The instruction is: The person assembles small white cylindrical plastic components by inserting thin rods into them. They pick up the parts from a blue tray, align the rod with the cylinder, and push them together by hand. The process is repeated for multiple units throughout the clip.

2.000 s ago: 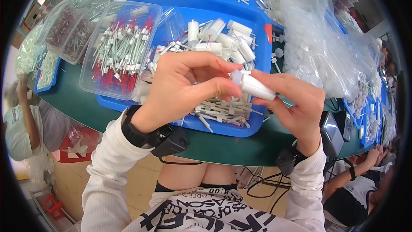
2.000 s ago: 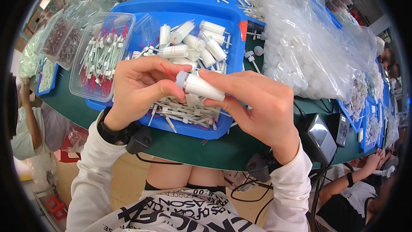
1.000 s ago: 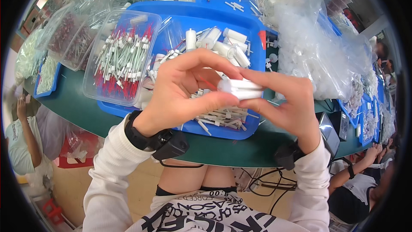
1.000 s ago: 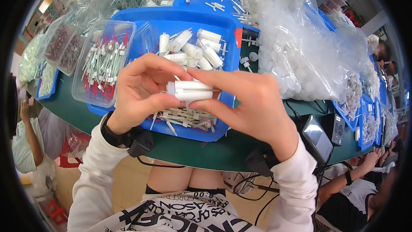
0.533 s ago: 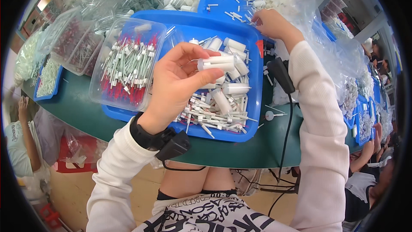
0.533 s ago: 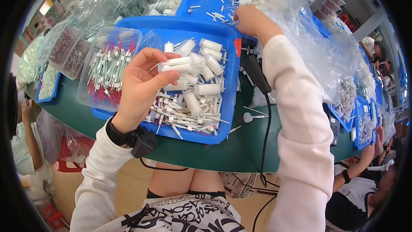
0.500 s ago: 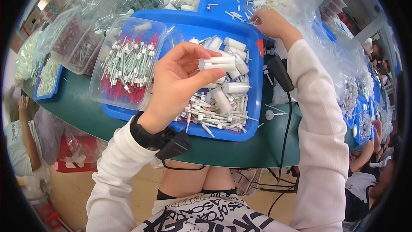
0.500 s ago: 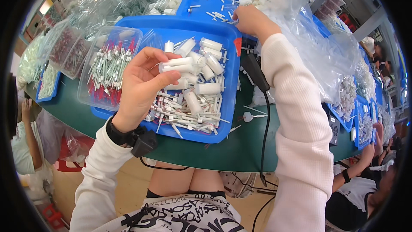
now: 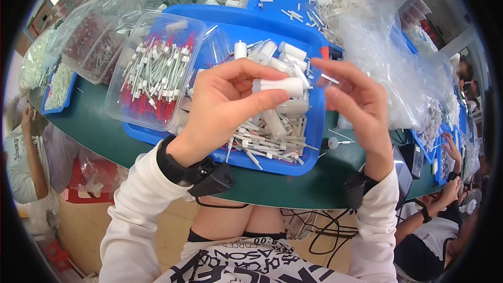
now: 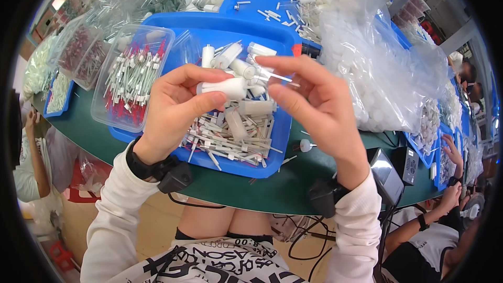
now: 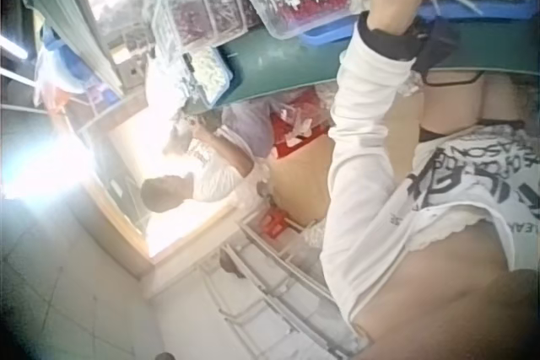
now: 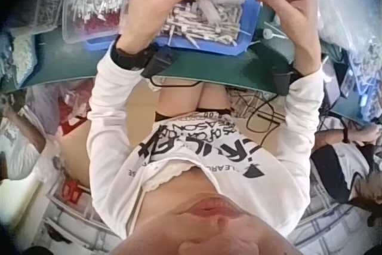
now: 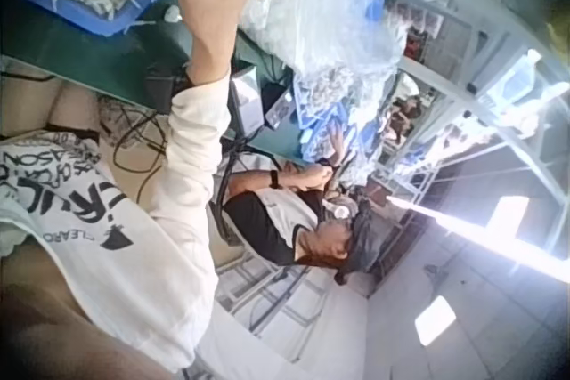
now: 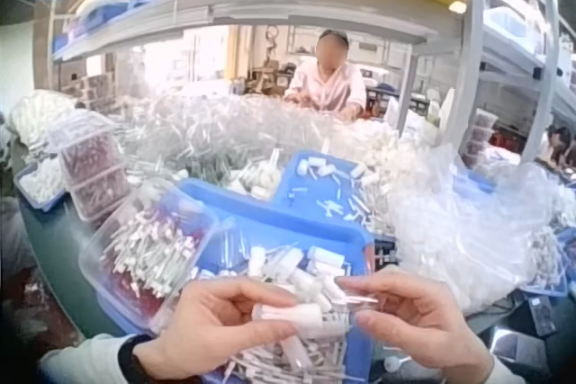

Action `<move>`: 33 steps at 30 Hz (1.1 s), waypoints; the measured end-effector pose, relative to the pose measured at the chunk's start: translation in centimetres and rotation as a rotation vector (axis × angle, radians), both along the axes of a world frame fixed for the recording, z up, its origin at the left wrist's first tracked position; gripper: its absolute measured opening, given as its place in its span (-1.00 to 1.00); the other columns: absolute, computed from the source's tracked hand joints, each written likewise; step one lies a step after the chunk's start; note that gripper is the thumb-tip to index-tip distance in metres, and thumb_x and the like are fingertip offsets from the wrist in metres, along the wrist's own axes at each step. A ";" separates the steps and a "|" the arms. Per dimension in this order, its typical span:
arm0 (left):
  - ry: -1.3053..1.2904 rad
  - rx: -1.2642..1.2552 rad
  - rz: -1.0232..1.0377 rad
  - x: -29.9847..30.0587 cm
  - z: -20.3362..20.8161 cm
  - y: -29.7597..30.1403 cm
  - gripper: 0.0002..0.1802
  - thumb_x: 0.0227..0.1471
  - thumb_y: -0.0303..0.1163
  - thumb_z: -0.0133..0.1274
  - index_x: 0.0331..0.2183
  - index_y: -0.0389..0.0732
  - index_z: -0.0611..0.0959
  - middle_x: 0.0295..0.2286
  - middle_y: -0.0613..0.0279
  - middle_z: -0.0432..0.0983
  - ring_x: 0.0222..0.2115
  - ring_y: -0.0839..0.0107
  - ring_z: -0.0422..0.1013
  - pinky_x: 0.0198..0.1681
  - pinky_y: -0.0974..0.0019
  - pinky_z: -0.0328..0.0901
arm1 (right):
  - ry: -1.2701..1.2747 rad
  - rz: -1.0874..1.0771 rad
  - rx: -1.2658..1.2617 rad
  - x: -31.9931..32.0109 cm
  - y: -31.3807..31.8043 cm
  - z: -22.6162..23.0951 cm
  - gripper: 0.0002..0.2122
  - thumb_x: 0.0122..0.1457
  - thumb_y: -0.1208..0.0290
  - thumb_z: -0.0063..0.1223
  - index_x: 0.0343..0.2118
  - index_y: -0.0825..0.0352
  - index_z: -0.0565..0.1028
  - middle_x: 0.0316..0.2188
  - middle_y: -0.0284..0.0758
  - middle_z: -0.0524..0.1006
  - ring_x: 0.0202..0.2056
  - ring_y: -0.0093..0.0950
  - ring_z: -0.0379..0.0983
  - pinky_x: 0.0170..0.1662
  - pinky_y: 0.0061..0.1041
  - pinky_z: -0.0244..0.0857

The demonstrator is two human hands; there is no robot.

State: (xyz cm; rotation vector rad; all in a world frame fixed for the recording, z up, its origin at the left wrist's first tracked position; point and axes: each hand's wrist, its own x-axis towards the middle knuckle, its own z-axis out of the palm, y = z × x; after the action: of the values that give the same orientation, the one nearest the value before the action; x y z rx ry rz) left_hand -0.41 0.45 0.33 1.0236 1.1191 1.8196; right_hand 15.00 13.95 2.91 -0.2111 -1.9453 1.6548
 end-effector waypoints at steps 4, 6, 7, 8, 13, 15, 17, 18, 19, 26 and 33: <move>-0.008 -0.012 0.004 -0.1 -0.3 0.1 -0.75 -0.17 -0.64 0.10 -0.32 -0.38 0.54 -0.33 0.07 0.49 -0.33 0.44 0.42 -0.25 0.43 0.33 | -0.013 0.078 0.199 0.7 1.0 -1.7 -0.70 -0.01 0.62 0.01 -0.14 0.39 0.44 -0.29 -0.31 0.41 -0.27 -0.57 0.33 -0.19 -0.61 0.21; 0.010 -0.033 0.004 -0.2 -0.3 0.2 -0.75 -0.17 -0.67 0.06 -0.31 -0.38 0.53 -0.30 0.03 0.47 -0.32 0.42 0.41 -0.26 0.42 0.33 | 0.023 0.061 0.201 0.6 0.9 -1.9 -0.69 -0.02 0.63 0.02 -0.14 0.39 0.44 -0.31 -0.31 0.42 -0.28 -0.57 0.33 -0.20 -0.61 0.22; 0.012 -0.035 0.003 -0.1 -0.3 0.2 -0.75 -0.17 -0.67 0.06 -0.31 -0.38 0.53 -0.30 0.03 0.47 -0.32 0.42 0.41 -0.26 0.42 0.33 | 0.040 0.052 0.203 0.6 0.8 -1.9 -0.68 -0.03 0.63 0.03 -0.14 0.39 0.44 -0.32 -0.32 0.42 -0.29 -0.57 0.33 -0.21 -0.61 0.22; 0.014 -0.036 0.001 0.0 -0.3 0.3 -0.75 -0.17 -0.67 0.06 -0.31 -0.38 0.53 -0.30 0.03 0.47 -0.32 0.43 0.41 -0.26 0.42 0.33 | 0.024 0.051 0.219 0.6 0.6 -1.9 -0.68 -0.04 0.63 0.04 -0.14 0.39 0.44 -0.34 -0.31 0.43 -0.30 -0.57 0.34 -0.22 -0.61 0.23; 0.022 -0.036 0.008 0.1 -0.4 0.2 -0.76 -0.17 -0.65 0.09 -0.32 -0.39 0.54 -0.34 0.05 0.49 -0.37 0.45 0.42 -0.30 0.44 0.33 | 0.072 -0.018 0.337 0.3 0.0 -2.2 -0.68 -0.07 0.64 0.06 -0.18 0.37 0.47 -0.41 -0.31 0.44 -0.35 -0.56 0.36 -0.29 -0.61 0.26; -0.013 -0.056 0.009 0.2 -0.2 0.2 -0.77 -0.19 -0.61 0.13 -0.35 -0.39 0.56 -0.40 0.12 0.51 -0.42 0.49 0.43 -0.34 0.48 0.33 | 0.117 -0.080 0.345 0.2 -0.4 -2.5 -0.68 -0.10 0.64 0.08 -0.20 0.36 0.48 -0.42 -0.30 0.45 -0.39 -0.55 0.38 -0.33 -0.62 0.27; 0.002 -0.095 -0.022 -0.1 -0.2 0.2 -0.77 -0.18 -0.60 0.13 -0.34 -0.39 0.56 -0.42 0.13 0.52 -0.46 0.51 0.43 -0.39 0.50 0.32 | 0.122 -0.128 0.441 0.2 -0.6 -2.5 -0.68 -0.13 0.64 0.10 -0.21 0.35 0.49 -0.44 -0.30 0.45 -0.44 -0.54 0.39 -0.36 -0.62 0.27; 0.011 -0.114 -0.037 -0.2 -0.2 0.2 -0.77 -0.18 -0.59 0.13 -0.34 -0.39 0.57 -0.43 0.14 0.52 -0.47 0.52 0.43 -0.41 0.51 0.31 | 0.106 -0.144 0.533 0.3 -0.6 -2.3 -0.68 -0.14 0.64 0.10 -0.22 0.35 0.50 -0.44 -0.30 0.45 -0.46 -0.54 0.39 -0.38 -0.62 0.28; 0.017 -0.155 -0.067 -0.4 0.0 0.0 -0.77 -0.18 -0.60 0.12 -0.34 -0.40 0.56 -0.40 0.10 0.51 -0.44 0.49 0.42 -0.39 0.49 0.32 | 0.091 -0.161 0.625 0.4 -0.6 -2.2 -0.67 -0.15 0.64 0.11 -0.23 0.34 0.50 -0.45 -0.31 0.45 -0.49 -0.53 0.39 -0.40 -0.63 0.28; 0.030 -0.192 -0.134 -0.5 0.2 -0.1 -0.74 -0.16 -0.61 0.08 -0.30 -0.41 0.52 -0.35 0.03 0.48 -0.38 0.42 0.44 -0.33 0.45 0.35 | 0.041 -0.107 0.642 0.2 -0.8 -2.4 -0.67 -0.17 0.66 0.13 -0.24 0.35 0.49 -0.41 -0.26 0.48 -0.49 -0.51 0.42 -0.40 -0.61 0.30; 0.012 -0.124 -0.048 -1.2 -0.5 0.2 -0.73 -0.17 -0.66 0.07 -0.29 -0.43 0.51 -0.35 0.03 0.48 -0.35 0.38 0.45 -0.24 0.38 0.37 | 0.073 -0.184 0.372 0.5 -0.5 -3.2 -0.70 -0.15 0.64 0.15 -0.26 0.40 0.48 -0.37 -0.27 0.51 -0.38 -0.54 0.46 -0.31 -0.63 0.31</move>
State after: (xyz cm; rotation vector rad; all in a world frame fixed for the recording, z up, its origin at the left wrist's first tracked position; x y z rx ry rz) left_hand -1.65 0.63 -0.15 0.9820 1.1894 1.6862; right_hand 15.46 13.48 -0.29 -0.1754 -2.0667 1.1446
